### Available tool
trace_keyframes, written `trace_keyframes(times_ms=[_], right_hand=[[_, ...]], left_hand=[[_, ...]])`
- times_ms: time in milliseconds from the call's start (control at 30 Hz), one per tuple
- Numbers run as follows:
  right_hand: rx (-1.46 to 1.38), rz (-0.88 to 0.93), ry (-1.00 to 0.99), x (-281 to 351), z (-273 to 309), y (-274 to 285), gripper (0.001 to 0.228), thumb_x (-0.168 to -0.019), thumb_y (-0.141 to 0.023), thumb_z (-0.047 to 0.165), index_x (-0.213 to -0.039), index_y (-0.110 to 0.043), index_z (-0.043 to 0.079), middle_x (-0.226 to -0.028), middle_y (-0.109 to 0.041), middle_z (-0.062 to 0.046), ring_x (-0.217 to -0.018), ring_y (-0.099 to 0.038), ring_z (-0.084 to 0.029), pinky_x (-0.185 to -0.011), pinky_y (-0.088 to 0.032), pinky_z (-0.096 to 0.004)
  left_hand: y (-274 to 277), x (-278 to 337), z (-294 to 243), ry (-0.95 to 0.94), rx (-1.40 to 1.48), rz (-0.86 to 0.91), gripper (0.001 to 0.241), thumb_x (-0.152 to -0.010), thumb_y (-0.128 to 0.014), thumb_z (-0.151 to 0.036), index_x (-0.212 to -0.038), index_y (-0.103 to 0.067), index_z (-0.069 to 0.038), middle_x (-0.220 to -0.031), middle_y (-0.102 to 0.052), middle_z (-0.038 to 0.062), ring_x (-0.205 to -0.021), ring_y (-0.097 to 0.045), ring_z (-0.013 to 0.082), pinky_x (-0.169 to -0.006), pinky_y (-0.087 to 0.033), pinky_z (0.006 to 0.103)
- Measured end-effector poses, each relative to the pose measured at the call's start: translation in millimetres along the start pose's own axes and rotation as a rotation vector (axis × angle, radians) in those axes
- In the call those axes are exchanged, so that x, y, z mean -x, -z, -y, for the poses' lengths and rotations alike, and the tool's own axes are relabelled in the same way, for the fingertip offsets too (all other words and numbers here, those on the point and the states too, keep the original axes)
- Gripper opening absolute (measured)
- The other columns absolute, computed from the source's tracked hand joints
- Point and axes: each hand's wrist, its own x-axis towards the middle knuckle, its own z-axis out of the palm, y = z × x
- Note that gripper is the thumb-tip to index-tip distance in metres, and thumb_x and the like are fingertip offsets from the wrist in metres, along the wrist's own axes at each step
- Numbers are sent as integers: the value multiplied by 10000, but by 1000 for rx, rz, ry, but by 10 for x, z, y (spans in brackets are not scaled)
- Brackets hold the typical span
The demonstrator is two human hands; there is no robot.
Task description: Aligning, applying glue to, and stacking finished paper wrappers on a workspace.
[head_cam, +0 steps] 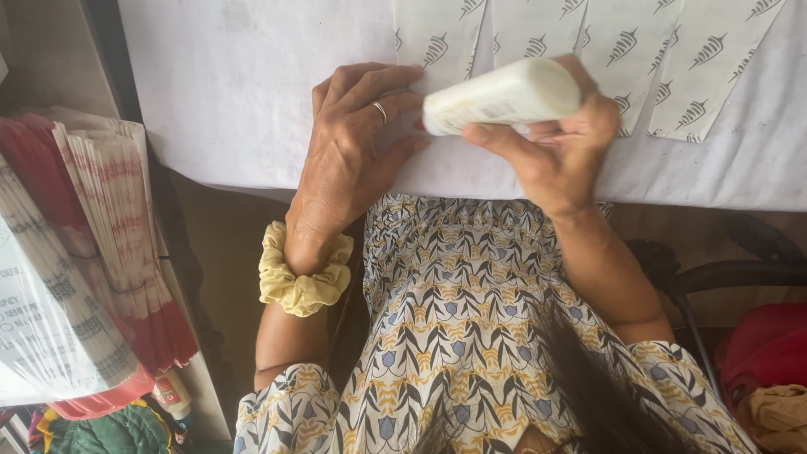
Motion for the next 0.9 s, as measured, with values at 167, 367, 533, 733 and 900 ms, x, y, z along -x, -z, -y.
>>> trace_keyframes(times_ms=[167, 367, 533, 733, 900], right_hand=[[132, -121, -71, 166, 30, 351, 400, -826, -932, -19, -1029, -589, -49, -1043, -566, -124, -993, -625, -272, -715, -637, -425], [109, -129, 2, 132, -13, 169, 381, -814, -929, -13, -950, -577, -61, -992, -552, -116, -947, -628, -261, -701, -636, -418], [108, -139, -7, 108, 38, 66, 486, -813, -926, 21, -743, -445, 25, -1049, -549, -117, -1027, -613, -263, -707, -618, -405], [98, -177, 13, 199, 60, 201, 463, -797, -915, -4, -813, -453, 30, -1038, -516, -134, -969, -632, -294, -723, -652, -465], [111, -159, -43, 201, 14, 129, 401, -810, -928, 3, -956, -559, -58, -989, -513, -99, -947, -616, -255, -777, -649, -442]], left_hand=[[-124, 0, 29, 23, -1, -117, 177, -912, -856, -33, -1043, -741, -67, -1274, -684, 50, -1177, -572, 291, -987, -402, 498], [-177, -27, 16, 42, -21, -168, 116, -936, -834, -42, -1016, -753, -64, -1226, -707, 45, -1127, -582, 278, -929, -393, 466], [-207, -12, 23, 44, -33, -184, 144, -920, -847, -28, -1031, -758, -51, -1230, -707, 55, -1134, -588, 279, -943, -406, 468], [-218, -19, 22, 44, -18, -203, 98, -944, -822, -38, -1010, -752, -57, -1219, -710, 49, -1125, -591, 279, -945, -410, 468], [-212, -19, 21, 40, -35, -198, 82, -952, -815, -56, -1005, -753, -66, -1223, -709, 44, -1128, -589, 271, -936, -410, 463]])
